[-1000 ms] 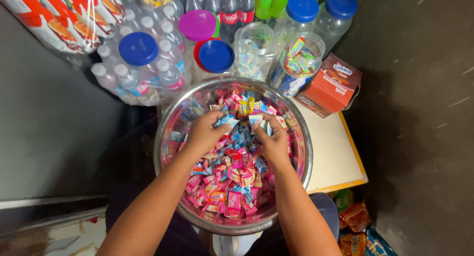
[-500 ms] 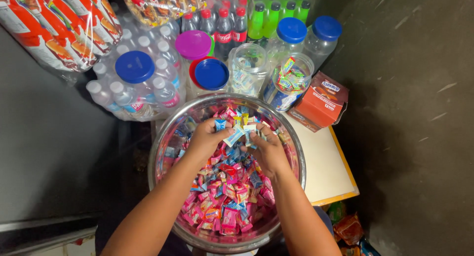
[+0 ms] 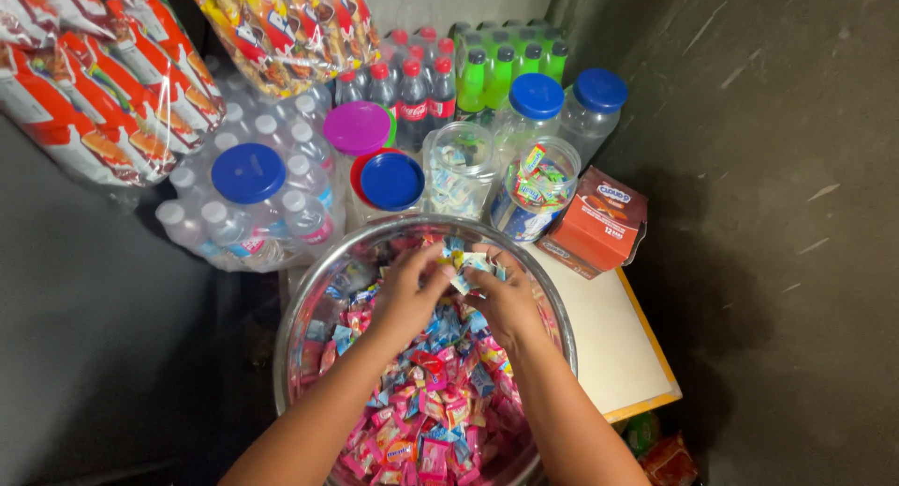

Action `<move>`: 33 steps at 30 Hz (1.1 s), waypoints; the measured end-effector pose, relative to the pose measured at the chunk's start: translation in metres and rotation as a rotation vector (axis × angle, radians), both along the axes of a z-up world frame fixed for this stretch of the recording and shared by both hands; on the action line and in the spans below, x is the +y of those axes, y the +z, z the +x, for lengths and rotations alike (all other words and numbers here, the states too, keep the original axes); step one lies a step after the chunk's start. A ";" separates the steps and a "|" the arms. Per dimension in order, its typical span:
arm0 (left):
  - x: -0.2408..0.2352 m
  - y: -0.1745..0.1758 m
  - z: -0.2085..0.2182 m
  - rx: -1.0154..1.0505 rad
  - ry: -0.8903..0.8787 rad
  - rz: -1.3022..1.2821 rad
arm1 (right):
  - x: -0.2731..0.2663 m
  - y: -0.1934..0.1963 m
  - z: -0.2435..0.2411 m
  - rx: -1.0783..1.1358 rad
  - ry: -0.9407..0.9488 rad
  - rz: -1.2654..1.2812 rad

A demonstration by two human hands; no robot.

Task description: Sorting through various candies in a large metal bowl.

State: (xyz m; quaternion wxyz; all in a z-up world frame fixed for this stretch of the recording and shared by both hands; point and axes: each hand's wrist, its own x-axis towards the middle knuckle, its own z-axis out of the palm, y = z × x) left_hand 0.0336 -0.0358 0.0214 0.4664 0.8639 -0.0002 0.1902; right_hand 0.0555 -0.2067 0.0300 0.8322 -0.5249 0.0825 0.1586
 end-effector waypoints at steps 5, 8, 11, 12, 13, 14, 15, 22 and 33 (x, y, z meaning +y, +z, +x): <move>-0.018 0.036 0.022 0.118 -0.206 -0.236 | 0.006 0.022 0.041 0.011 0.000 0.110; -0.024 0.039 0.063 0.072 -0.136 -0.179 | 0.010 0.043 0.081 0.016 0.023 0.076; -0.019 0.032 0.118 0.012 -0.099 -0.194 | 0.014 0.058 0.131 0.025 0.049 0.021; -0.017 0.029 0.139 -0.042 -0.092 -0.197 | 0.015 0.062 0.150 0.022 0.072 0.031; -0.015 0.030 0.155 -0.046 -0.091 -0.196 | 0.014 0.062 0.166 0.018 0.073 0.031; -0.013 0.031 0.171 -0.026 -0.085 -0.213 | 0.014 0.062 0.181 0.011 0.112 0.053; -0.011 0.031 0.186 -0.006 -0.078 -0.230 | 0.014 0.061 0.197 0.004 0.151 0.075; -0.003 0.037 0.231 0.276 -0.057 -0.326 | 0.021 0.064 0.228 -0.138 0.208 -0.490; 0.001 0.026 0.226 0.194 -0.094 -0.247 | 0.013 0.064 0.213 -0.186 0.147 -0.720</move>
